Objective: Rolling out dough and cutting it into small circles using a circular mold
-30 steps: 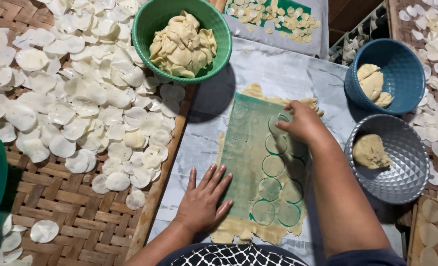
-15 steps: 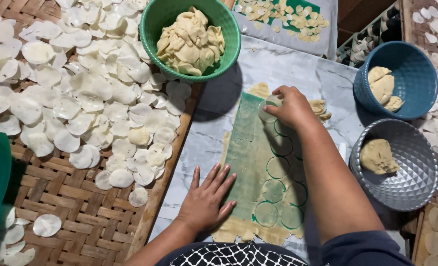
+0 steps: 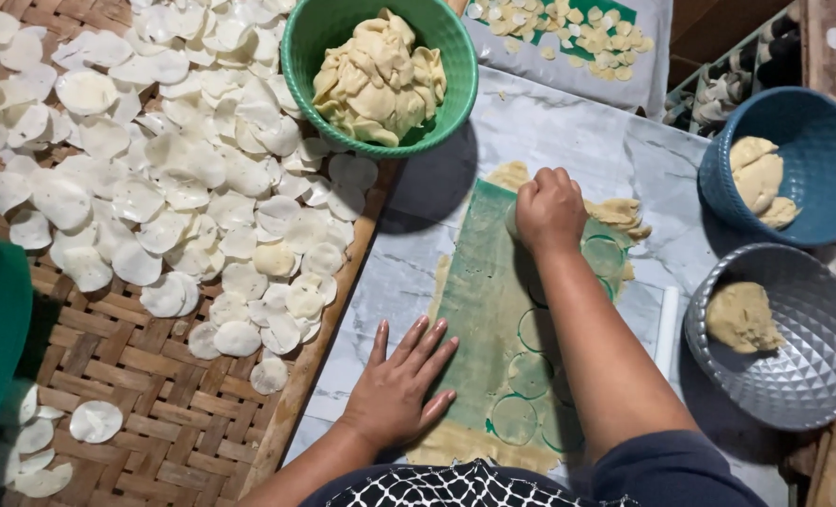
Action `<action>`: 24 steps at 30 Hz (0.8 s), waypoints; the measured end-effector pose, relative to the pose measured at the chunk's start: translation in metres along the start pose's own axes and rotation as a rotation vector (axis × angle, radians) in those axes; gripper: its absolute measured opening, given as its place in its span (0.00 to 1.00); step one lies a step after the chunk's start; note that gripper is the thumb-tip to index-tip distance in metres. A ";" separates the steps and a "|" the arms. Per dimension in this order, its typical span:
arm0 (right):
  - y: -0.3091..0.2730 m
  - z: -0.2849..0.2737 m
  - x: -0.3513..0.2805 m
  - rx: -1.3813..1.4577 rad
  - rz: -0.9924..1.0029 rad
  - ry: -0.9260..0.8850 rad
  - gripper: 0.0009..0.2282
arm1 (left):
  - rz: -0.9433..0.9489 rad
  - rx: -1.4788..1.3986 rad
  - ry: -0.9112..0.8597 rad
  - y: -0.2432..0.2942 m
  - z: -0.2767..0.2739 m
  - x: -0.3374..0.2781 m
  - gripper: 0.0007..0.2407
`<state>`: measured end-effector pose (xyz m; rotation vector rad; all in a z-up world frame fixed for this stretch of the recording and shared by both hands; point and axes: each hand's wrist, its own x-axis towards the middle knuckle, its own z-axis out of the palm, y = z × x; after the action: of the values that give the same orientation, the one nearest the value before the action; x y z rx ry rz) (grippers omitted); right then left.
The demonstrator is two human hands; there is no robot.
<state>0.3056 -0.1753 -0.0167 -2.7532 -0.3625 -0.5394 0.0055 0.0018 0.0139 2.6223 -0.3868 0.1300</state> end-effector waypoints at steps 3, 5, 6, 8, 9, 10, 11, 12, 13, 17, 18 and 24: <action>0.000 -0.014 0.003 0.064 -0.160 -0.064 0.06 | -0.001 -0.004 -0.021 0.001 -0.001 -0.002 0.27; -0.005 -0.008 0.004 0.010 -0.099 -0.008 0.06 | 0.002 0.004 -0.006 0.001 -0.001 -0.001 0.27; -0.007 -0.006 0.002 -0.042 -0.039 0.041 0.06 | 0.001 0.010 0.005 0.002 -0.001 -0.002 0.28; -0.004 -0.007 0.001 -0.043 -0.066 0.016 0.05 | -0.001 -0.006 -0.005 0.002 -0.001 -0.001 0.27; -0.004 -0.007 0.000 -0.042 -0.095 -0.009 0.05 | -0.005 -0.020 -0.013 0.002 -0.002 -0.001 0.27; -0.005 -0.010 0.000 -0.041 -0.096 -0.011 0.05 | -0.007 -0.021 -0.014 0.001 0.000 -0.002 0.27; -0.005 -0.015 0.000 -0.033 -0.109 -0.050 0.05 | 0.000 -0.003 -0.016 0.000 0.002 -0.003 0.27; -0.005 -0.019 0.002 -0.025 -0.124 -0.085 0.06 | 0.008 0.016 -0.014 -0.001 0.004 -0.003 0.28; -0.005 -0.015 0.004 -0.025 -0.127 -0.084 0.06 | 0.007 0.016 -0.011 -0.001 0.004 -0.001 0.28; -0.004 -0.004 0.007 -0.046 -0.072 -0.015 0.07 | 0.005 0.004 -0.017 -0.004 0.002 -0.001 0.28; 0.000 -0.006 0.004 -0.039 -0.083 -0.030 0.07 | 0.007 0.000 -0.039 -0.001 0.003 -0.003 0.27; 0.003 -0.057 0.018 0.174 0.084 -0.580 0.29 | 0.000 0.030 -0.042 -0.001 0.004 -0.003 0.27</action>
<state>0.3040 -0.1944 0.0396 -2.6865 -0.3949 0.3131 0.0030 0.0010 0.0095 2.6578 -0.4027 0.0811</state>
